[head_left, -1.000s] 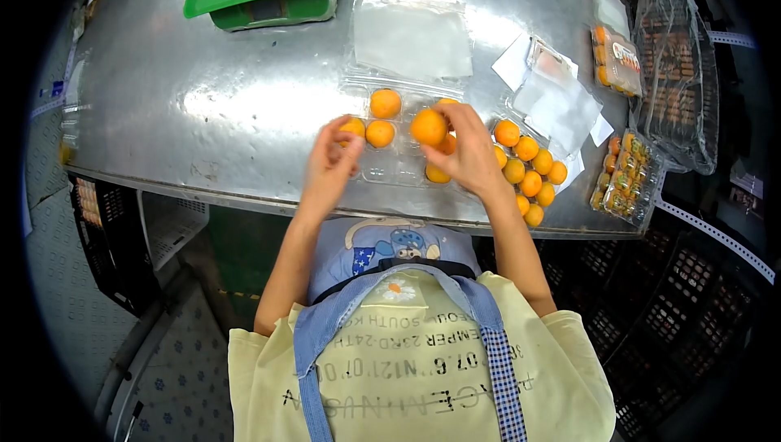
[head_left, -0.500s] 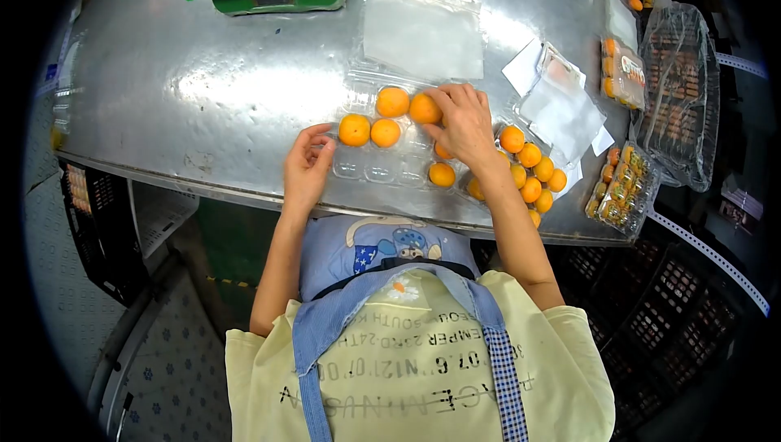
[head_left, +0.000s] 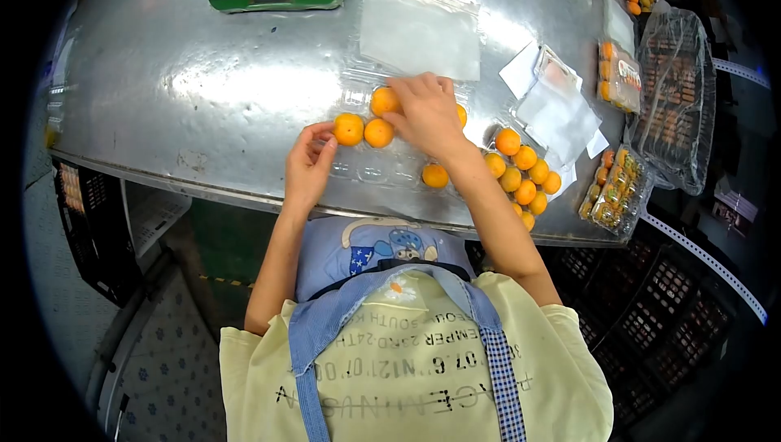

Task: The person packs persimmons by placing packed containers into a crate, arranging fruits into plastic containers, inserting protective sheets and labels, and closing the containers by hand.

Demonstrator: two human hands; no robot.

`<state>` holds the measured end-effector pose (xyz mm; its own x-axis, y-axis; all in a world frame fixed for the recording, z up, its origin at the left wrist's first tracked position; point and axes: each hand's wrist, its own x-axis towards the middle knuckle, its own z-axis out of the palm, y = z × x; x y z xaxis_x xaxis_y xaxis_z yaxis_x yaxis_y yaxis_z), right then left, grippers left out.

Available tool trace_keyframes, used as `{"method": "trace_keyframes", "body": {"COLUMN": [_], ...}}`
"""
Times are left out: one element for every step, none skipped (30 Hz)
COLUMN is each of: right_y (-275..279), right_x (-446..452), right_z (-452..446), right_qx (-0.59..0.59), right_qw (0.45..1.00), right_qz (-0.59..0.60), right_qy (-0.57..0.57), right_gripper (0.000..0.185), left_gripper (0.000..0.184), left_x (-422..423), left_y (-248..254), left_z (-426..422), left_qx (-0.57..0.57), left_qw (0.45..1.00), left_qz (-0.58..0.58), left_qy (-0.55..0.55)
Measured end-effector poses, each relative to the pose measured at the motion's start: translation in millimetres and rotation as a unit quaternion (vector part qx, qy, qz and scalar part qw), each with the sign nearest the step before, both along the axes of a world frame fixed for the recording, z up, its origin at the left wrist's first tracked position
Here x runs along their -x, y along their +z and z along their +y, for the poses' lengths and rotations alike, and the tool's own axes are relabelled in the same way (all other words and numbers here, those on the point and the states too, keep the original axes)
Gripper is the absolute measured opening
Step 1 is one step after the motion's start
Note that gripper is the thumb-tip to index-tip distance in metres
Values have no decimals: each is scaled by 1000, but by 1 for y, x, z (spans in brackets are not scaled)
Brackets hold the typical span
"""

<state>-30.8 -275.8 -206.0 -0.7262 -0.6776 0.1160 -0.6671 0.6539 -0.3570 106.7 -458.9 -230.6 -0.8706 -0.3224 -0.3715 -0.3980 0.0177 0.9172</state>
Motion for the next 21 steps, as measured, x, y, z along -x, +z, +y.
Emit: {"method": "trace_keyframes", "body": {"right_y": [-2,-4,-5,-5,-5,-5,-6,-8,-7,-4,2,8,15,22,29,37,46,52,53,53,53], "right_x": [0,-1,-1,-1,0,0,0,-1,-2,-2,-2,-2,-3,-3,-5,-7,-11,-17,-24,-31,-37], "right_z": [-3,-6,-7,-8,-9,-10,-9,-7,-6,-4,-1,2,6,10,15,19,23,27,30,31,32], "right_qx": [-9,-17,-24,-20,-16,-13,1,15,29,55,81,106,190,268,339,351,362,372,377,381,386], "right_qw": [1000,1000,999,999,999,999,999,999,999,996,991,983,941,874,785,753,719,683,682,681,679], "right_qz": [-11,-21,-32,-31,-29,-28,-27,-25,-24,-56,-89,-121,-249,-370,-481,-520,-557,-593,-594,-596,-599], "right_qy": [-5,-10,-14,-18,-22,-26,-22,-19,-15,-40,-65,-89,-127,-163,-195,-200,-205,-210,-201,-190,-178], "right_gripper": [46,44,43,43,42,42,42,42,43,42,42,42,42,41,41,42,44,46,45,45,45], "left_gripper": [30,31,34,37,39,42,45,47,49,51,54,55,56,57,61,63,64,66,66,66,67], "left_x": [0,-1,-3,-5,-5,-5,-4,-4,-6,-9,-11,-13,-14,-15,-15,-11,-5,0,6,13,17], "left_y": [0,-1,-7,-16,-21,-20,-18,-17,-18,-22,-24,-23,-22,-21,-17,-8,6,21,40,61,72], "left_z": [1,1,1,0,-1,-1,-2,-2,-1,0,1,2,6,8,6,6,6,8,12,17,22], "left_qx": [78,156,169,183,197,140,82,24,24,25,26,32,39,45,34,125,214,300,207,112,18], "left_qw": [997,987,985,982,980,990,997,999,999,998,998,998,997,997,996,990,973,946,969,983,987], "left_qz": [13,26,30,35,40,16,-8,-32,-35,-38,-41,-37,-33,-29,-55,-3,51,104,114,121,127], "left_qy": [0,1,-2,-4,-6,-10,-13,-17,-25,-32,-40,-47,-53,-60,-67,-67,-66,-66,-76,-85,-93]}}
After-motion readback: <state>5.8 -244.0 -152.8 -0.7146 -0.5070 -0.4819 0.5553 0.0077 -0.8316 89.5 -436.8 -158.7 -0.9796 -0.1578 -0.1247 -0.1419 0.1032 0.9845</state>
